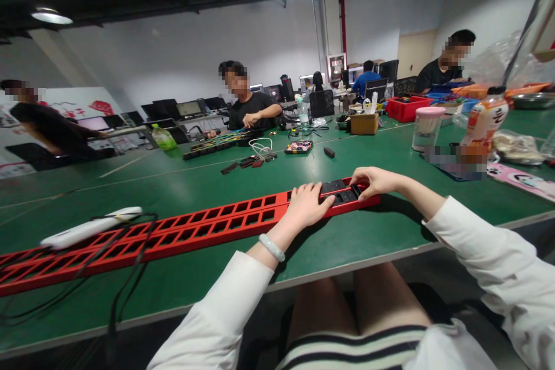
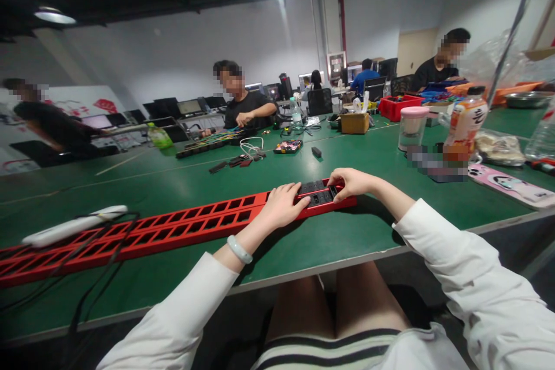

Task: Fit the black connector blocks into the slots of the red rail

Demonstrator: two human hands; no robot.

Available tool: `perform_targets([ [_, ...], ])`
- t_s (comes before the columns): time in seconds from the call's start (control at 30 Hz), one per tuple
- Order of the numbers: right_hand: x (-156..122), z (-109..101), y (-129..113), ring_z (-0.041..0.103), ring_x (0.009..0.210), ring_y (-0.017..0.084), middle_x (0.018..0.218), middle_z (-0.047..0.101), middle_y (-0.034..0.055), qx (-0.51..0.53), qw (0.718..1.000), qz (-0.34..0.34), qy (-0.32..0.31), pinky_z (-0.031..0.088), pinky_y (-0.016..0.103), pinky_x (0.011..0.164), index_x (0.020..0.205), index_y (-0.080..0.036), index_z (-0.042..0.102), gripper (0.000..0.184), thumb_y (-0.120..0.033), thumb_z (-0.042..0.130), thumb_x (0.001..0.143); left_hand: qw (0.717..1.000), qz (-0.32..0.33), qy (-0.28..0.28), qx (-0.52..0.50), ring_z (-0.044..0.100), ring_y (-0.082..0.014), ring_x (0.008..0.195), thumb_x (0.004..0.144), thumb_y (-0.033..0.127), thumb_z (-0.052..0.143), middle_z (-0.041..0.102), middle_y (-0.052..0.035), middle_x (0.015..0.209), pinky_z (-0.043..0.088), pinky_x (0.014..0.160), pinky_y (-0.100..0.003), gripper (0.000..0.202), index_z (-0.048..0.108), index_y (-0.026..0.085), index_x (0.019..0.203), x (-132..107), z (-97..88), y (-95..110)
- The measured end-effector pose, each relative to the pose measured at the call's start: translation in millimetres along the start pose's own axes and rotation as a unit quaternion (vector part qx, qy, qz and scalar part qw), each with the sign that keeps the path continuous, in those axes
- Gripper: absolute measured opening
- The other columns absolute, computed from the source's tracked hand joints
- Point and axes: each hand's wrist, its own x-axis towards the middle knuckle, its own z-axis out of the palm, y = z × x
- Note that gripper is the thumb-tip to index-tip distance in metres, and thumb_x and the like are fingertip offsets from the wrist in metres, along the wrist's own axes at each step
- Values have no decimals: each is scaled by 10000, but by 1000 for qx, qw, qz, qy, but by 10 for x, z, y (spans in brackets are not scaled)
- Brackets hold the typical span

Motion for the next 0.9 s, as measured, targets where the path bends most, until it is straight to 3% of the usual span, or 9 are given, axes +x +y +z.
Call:
perform_targets([
  [0.33,-21,-36,-38,542,810,172,892,569,40,-47,999,-13,-9,426,273,725,966,-165,662,441,-410,692,601,1000,-6,3,-1,429,-300,1139,833,624,257,500,-122,1233,285,943,-417,631,449,176,1233,8,-2,21],
  [0.9,-28,-15,2,537,785,168,909,551,43,-37,999,-13,-14,427,277,709,963,-175,680,432,-433,685,616,1000,-19,3,17,461,-300,1086,820,631,282,519,-130,1184,306,916,-410,629,472,171,1203,17,-1,67],
])
